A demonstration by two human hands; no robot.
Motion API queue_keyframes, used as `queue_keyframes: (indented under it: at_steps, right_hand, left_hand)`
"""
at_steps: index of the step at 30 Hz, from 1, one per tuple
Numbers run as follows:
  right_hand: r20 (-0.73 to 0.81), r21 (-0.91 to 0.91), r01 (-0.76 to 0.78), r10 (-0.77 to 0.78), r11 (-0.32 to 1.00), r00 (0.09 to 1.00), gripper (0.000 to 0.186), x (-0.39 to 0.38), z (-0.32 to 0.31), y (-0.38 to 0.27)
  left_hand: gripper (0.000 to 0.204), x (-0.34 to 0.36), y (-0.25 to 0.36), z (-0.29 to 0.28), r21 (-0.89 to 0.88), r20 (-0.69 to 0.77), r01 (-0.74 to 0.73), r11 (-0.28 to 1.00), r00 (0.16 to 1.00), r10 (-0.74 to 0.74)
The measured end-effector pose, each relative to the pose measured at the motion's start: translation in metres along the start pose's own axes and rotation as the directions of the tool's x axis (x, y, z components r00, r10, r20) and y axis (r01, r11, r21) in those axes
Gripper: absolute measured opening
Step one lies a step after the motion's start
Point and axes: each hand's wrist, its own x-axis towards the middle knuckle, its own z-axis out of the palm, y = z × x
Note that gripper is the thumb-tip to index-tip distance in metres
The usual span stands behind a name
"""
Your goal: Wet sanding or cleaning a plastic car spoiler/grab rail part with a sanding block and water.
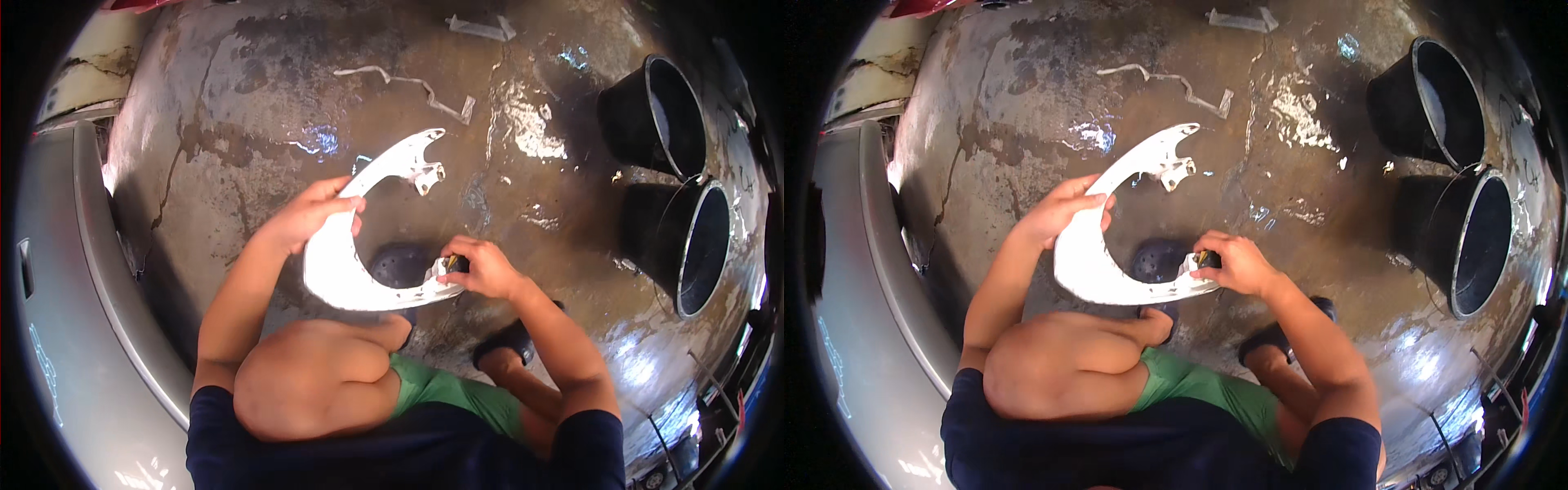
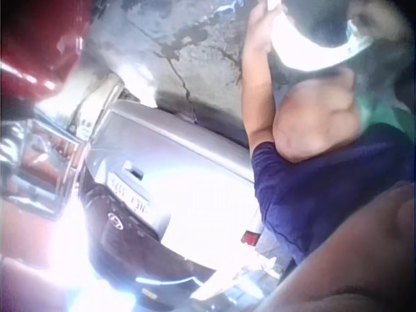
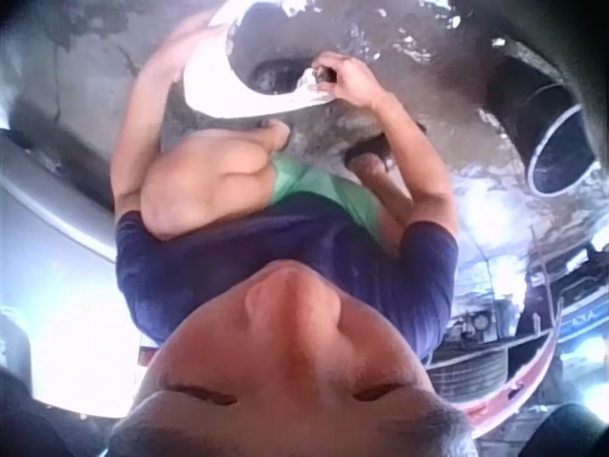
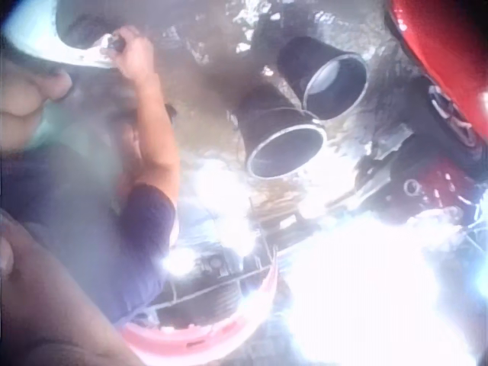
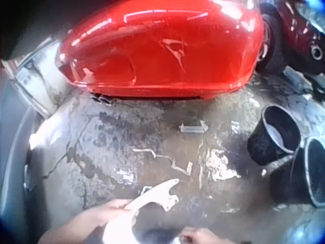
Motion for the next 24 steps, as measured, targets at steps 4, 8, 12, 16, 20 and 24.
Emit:
queue_keyframes:
  at_steps: [4,8,12,16,20,24]
  right_hand:
    - [-0.303,-0.042,0.068,-0.078,0.997,0.950,0.036,0.006,-0.052,-0.024]
    - [-0.677,0.239,-0.013,0.176,0.971,0.715,0.035,0.036,-0.065,-0.064]
    - [-0.864,-0.043,0.096,-0.085,0.994,0.496,0.033,0.090,-0.040,-0.069]
    - [-0.809,0.255,-0.066,0.250,0.965,0.532,0.032,0.112,-0.043,-0.066]
    - [-0.823,0.178,-0.010,0.155,0.984,0.546,0.037,0.114,-0.032,-0.016]
    - [-0.742,0.271,-0.078,0.260,0.959,0.618,0.036,0.122,-0.031,-0.012]
  left_hand:
    - [0.066,-0.026,0.041,0.048,0.040,-0.057,-0.107,0.994,0.992,0.109]
    - [0.066,-0.028,0.061,0.080,-0.015,-0.123,-0.178,0.984,0.977,0.174]
    - [0.054,-0.003,0.067,0.101,-0.295,-0.106,-0.185,0.937,0.981,0.160]
    - [0.017,0.023,0.072,0.100,-0.354,-0.143,-0.181,0.918,0.980,0.137]
    - [0.018,0.061,0.065,0.106,-0.371,-0.170,-0.016,0.929,0.984,-0.050]
    - [0.019,0.073,0.075,0.092,-0.380,-0.159,-0.009,0.925,0.986,-0.056]
